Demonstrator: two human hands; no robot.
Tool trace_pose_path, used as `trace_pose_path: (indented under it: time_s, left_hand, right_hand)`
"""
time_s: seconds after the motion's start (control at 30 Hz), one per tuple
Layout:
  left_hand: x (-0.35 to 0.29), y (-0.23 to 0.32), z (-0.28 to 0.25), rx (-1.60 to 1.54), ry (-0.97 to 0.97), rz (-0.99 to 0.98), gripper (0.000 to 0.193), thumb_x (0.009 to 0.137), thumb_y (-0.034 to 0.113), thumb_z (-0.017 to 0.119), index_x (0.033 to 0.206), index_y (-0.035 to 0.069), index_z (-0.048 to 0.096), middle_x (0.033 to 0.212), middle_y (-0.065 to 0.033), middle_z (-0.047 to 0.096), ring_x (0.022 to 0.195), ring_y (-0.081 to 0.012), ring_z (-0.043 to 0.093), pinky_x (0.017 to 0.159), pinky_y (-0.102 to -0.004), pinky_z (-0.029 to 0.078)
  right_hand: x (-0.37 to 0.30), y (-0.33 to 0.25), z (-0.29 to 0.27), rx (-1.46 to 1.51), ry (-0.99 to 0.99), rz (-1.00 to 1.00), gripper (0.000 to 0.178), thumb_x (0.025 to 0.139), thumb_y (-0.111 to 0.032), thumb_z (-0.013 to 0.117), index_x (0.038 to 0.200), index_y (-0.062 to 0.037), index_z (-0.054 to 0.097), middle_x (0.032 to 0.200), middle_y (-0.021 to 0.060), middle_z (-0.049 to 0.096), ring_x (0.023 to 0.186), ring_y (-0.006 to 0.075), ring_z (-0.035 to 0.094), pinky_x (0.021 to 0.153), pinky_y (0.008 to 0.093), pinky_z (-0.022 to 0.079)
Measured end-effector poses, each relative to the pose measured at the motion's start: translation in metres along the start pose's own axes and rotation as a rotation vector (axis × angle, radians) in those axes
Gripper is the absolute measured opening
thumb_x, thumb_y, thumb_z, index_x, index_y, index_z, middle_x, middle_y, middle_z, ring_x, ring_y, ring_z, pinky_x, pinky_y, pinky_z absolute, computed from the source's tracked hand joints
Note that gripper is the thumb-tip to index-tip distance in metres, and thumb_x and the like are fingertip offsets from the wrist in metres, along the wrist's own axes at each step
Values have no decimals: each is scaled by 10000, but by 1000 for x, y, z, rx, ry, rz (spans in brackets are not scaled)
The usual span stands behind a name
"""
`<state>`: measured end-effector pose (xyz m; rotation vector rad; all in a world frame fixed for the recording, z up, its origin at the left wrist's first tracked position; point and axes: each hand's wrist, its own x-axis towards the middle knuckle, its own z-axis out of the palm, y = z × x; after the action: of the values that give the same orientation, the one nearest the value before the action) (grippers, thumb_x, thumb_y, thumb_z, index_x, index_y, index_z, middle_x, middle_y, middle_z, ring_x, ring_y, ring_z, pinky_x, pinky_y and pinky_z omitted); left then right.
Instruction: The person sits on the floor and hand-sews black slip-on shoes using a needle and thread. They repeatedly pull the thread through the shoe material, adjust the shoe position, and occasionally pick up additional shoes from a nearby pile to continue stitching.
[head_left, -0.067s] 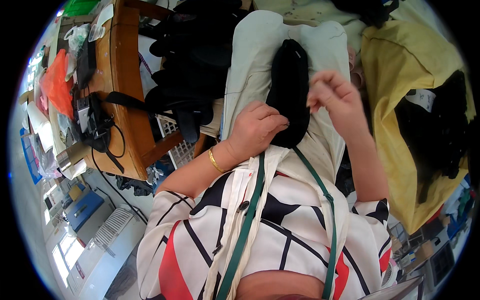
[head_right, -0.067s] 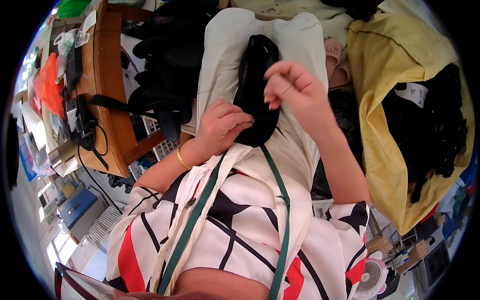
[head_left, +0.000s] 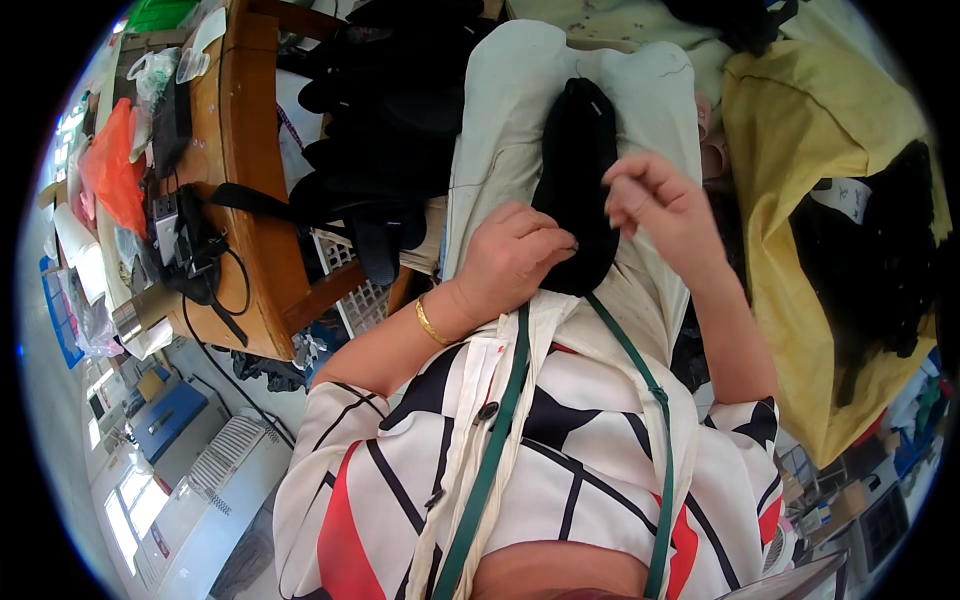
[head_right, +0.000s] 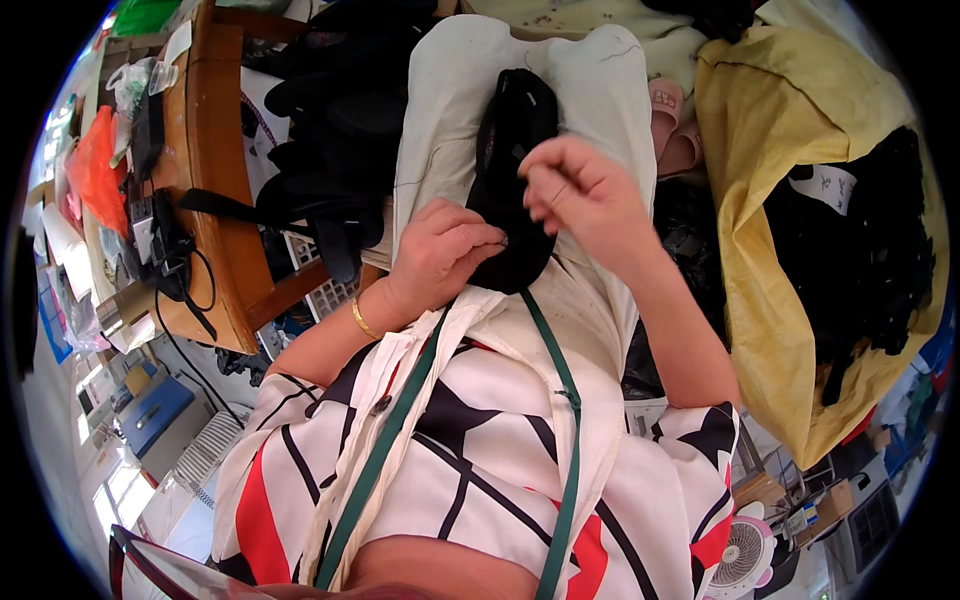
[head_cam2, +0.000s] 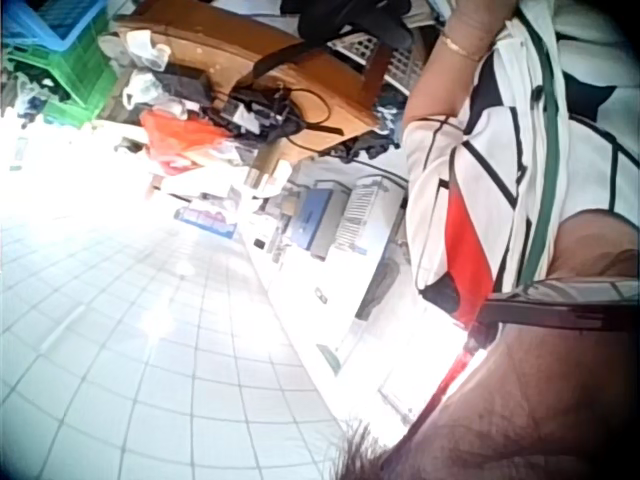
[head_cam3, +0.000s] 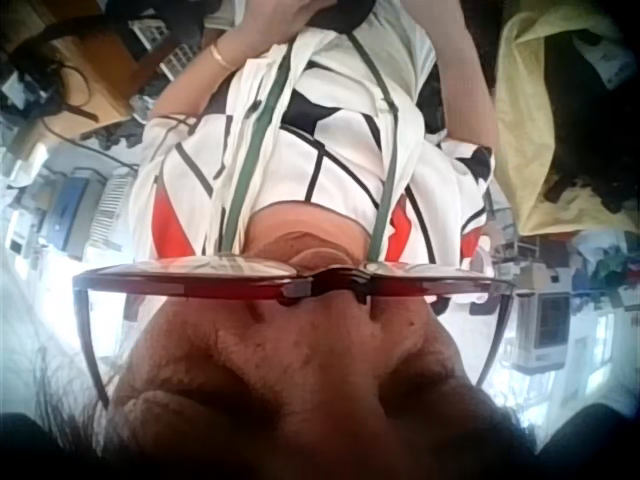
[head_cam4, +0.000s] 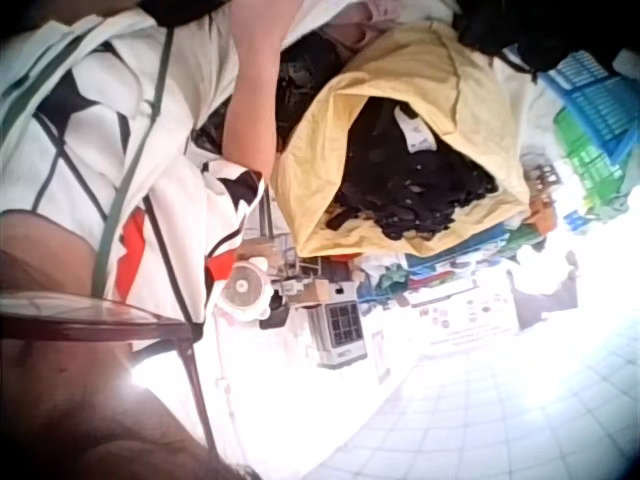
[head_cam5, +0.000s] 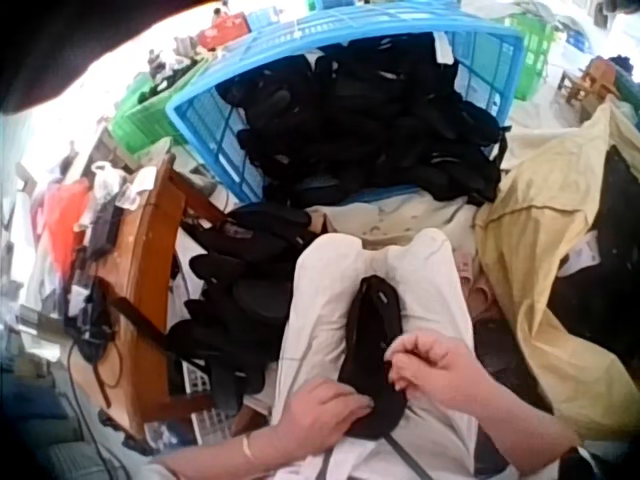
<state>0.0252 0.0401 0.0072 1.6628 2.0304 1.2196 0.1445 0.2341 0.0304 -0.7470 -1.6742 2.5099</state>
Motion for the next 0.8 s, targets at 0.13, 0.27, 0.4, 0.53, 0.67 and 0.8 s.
trace_pose_path:
  time_s: [0.13, 0.27, 0.4, 0.53, 0.67, 0.8]
  left_hand:
    - [-2, 5, 0, 4, 27, -118, 237, 726, 59, 794, 932, 52, 677, 885, -90, 638, 813, -289, 590, 709, -371, 486]
    - [-7, 3, 1, 69, -4, -119, 239, 728, 68, 794, 923, 59, 657, 898, -92, 635, 826, -293, 589, 711, -368, 484]
    - [-8, 1, 2, 65, 2, -95, 231, 728, 63, 790, 913, 68, 653, 877, -87, 634, 808, -291, 590, 702, -365, 483]
    - [-8, 0, 3, 55, 25, -85, 231, 724, 59, 789, 912, 72, 655, 860, -81, 635, 791, -287, 594, 690, -368, 485]
    - [-8, 1, 3, 62, 28, -87, 226, 724, 58, 790, 906, 72, 657, 857, -77, 635, 791, -279, 598, 683, -364, 488]
    - [-9, 0, 4, 64, 36, -86, 226, 720, 55, 792, 901, 71, 659, 857, -75, 636, 789, -275, 600, 683, -360, 490]
  right_hand:
    - [-16, 13, 11, -613, -36, -67, 78, 936, -94, 600, 973, -36, 638, 758, 98, 650, 618, 210, 601, 588, 300, 475]
    - [-29, 11, 15, -831, -58, -169, 98, 872, -75, 620, 962, -45, 644, 713, 191, 615, 640, 366, 607, 575, 391, 490]
    - [-32, 12, 15, -926, -89, -227, 124, 865, -69, 617, 979, -47, 660, 746, 176, 644, 669, 363, 631, 587, 401, 499]
    - [-32, 10, 14, -948, -120, -189, 155, 872, -64, 623, 1015, -33, 674, 791, 182, 659, 694, 355, 644, 622, 378, 516]
    - [-32, 11, 13, -961, -118, -200, 157, 866, -59, 623, 1010, -32, 679, 793, 181, 662, 692, 354, 648, 621, 377, 521]
    - [-32, 12, 13, -976, -121, -207, 161, 860, -54, 621, 1008, -30, 680, 795, 181, 664, 692, 354, 651, 621, 376, 524]
